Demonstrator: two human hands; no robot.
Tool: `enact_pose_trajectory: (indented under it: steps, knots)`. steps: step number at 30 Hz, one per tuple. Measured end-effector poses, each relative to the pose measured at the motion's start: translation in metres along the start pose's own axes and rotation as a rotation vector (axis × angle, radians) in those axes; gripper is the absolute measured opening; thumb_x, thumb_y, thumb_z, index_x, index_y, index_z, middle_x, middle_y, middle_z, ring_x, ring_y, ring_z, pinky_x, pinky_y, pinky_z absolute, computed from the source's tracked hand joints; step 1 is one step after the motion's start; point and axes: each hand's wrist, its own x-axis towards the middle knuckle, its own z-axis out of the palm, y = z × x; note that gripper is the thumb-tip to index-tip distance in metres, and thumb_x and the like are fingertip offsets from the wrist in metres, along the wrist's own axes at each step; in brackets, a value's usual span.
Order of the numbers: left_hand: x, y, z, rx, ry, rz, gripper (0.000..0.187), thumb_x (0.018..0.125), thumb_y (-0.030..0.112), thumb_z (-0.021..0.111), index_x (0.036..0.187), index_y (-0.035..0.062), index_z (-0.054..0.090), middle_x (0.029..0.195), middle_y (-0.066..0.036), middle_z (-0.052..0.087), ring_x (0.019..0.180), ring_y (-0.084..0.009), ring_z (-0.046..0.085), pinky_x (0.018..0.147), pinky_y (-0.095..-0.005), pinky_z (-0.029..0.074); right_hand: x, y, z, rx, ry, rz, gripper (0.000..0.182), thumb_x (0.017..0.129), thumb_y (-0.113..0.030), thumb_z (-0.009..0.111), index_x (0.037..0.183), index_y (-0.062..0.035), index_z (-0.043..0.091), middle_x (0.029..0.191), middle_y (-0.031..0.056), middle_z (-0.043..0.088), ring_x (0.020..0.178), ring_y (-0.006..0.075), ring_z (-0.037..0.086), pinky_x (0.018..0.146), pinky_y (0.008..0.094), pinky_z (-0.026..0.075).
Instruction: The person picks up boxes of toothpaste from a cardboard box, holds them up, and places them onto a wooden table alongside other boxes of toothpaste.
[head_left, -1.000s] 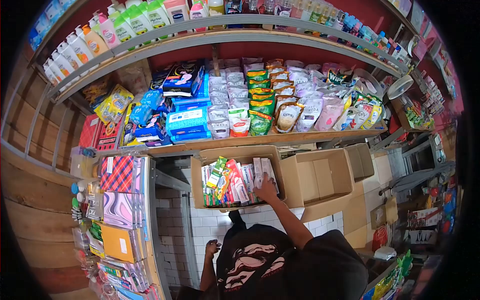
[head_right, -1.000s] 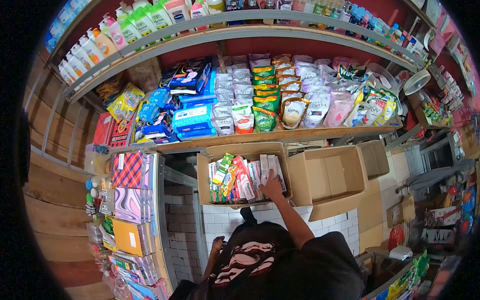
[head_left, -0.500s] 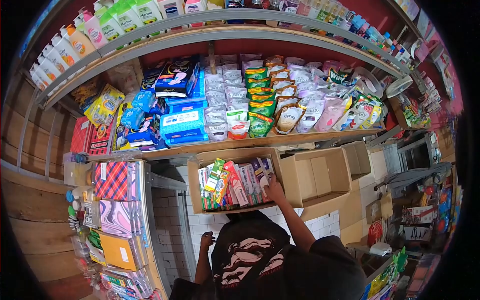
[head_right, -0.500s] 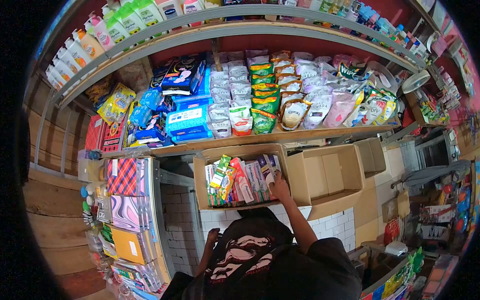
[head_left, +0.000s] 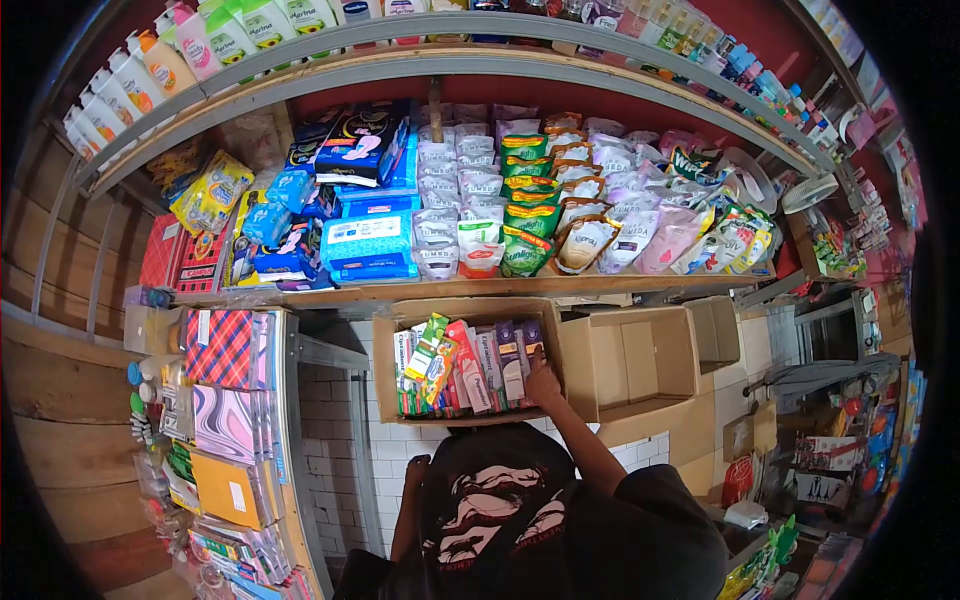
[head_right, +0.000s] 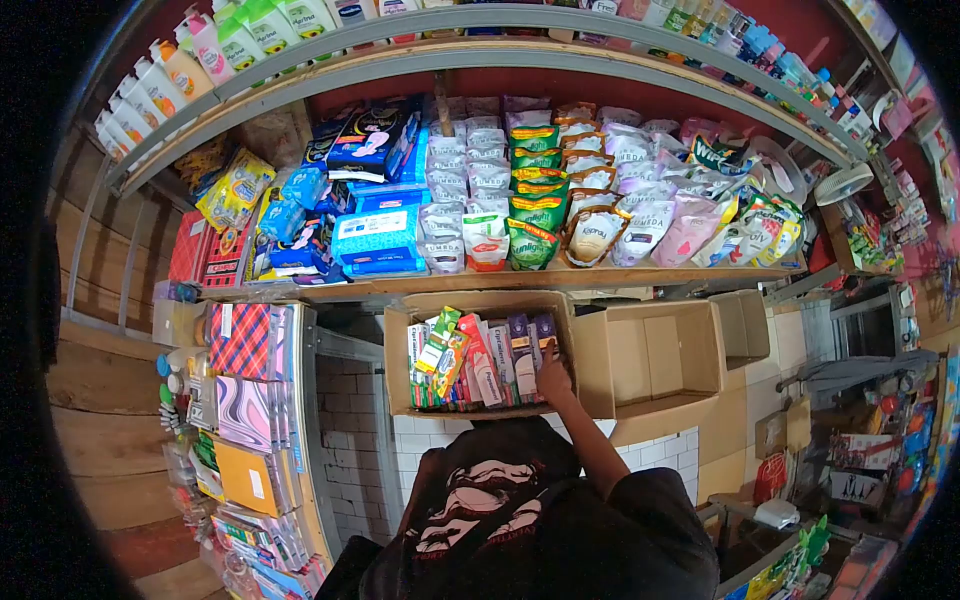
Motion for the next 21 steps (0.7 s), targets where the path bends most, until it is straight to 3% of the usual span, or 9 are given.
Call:
enact_pose_trajectory:
  steps: [3,6,8,10,12,18,21]
  knots:
    - [-0.01,0.028,-0.01,-0.189,0.009,-0.136,0.039,0.088,0.029,0.064,0.113,-0.0016,0.06,0.085,-0.014,0.067,0.071,-0.0213,0.064,0.059,-0.0352,0.052,-0.005,0.002,0.01,-0.194,0.222,-0.142,0.07,0.081,-0.014,0.061,0.141,0.0049,0.028,0.12,0.0342,0.046,0.11,0.046,0.052,0.085,0.0471,0.051]
    - [-0.021,0.038,-0.014,-0.37,0.067,-0.161,0.04,0.089,0.029,0.063,0.115,-0.0005,0.057,0.085,-0.016,0.067,0.067,-0.0226,0.064,0.053,-0.0351,0.052,-0.017,-0.015,-0.013,-0.184,0.183,-0.096,0.055,0.084,-0.02,0.062,0.13,0.0036,0.044,0.125,0.0266,0.045,0.119,0.0357,0.046,0.092,0.0385,0.049]
    - [-0.023,0.032,-0.016,-0.398,0.072,-0.052,0.039,0.09,0.029,0.063,0.116,0.0003,0.056,0.084,-0.016,0.067,0.065,-0.0227,0.064,0.05,-0.0345,0.051,-0.019,-0.019,-0.014,-0.188,0.222,-0.131,0.054,0.085,-0.027,0.064,0.126,0.0036,0.047,0.124,0.0251,0.046,0.118,0.0362,0.046,0.093,0.0408,0.047]
    - [-0.023,0.042,-0.021,-0.46,0.059,-0.181,0.039,0.091,0.03,0.062,0.116,0.0011,0.055,0.084,-0.016,0.067,0.062,-0.022,0.064,0.048,-0.0334,0.05,-0.021,-0.024,-0.02,-0.187,0.246,-0.173,0.054,0.085,-0.032,0.064,0.123,0.0036,0.049,0.124,0.0237,0.046,0.117,0.0365,0.046,0.094,0.0426,0.045]
    - [-0.018,0.083,-0.038,-0.587,0.045,-0.606,0.04,0.091,0.032,0.062,0.116,0.0019,0.055,0.083,-0.016,0.068,0.059,-0.0208,0.063,0.046,-0.032,0.049,-0.024,-0.033,-0.03,-0.179,0.251,-0.228,0.055,0.085,-0.036,0.064,0.121,0.0036,0.051,0.124,0.0225,0.047,0.117,0.0368,0.046,0.095,0.0439,0.043]
    - [-0.015,0.111,-0.047,-0.624,0.048,-0.554,0.042,0.092,0.037,0.061,0.118,0.0039,0.055,0.083,-0.014,0.068,0.057,-0.0173,0.062,0.045,-0.0296,0.047,-0.012,-0.044,-0.011,0.094,0.233,-0.458,0.054,0.086,-0.039,0.062,0.122,0.0001,0.051,0.117,0.0234,0.054,0.101,0.0404,0.057,0.081,0.0476,0.05]
    - [-0.011,0.125,-0.051,-0.603,0.023,-0.562,0.041,0.092,0.036,0.061,0.118,0.0042,0.055,0.082,-0.013,0.068,0.059,-0.0158,0.062,0.048,-0.0279,0.046,-0.008,-0.063,-0.008,0.232,-0.128,-0.355,0.066,0.085,-0.046,0.064,0.119,0.0071,0.046,0.108,0.0269,0.06,0.091,0.0437,0.063,0.077,0.0492,0.052]
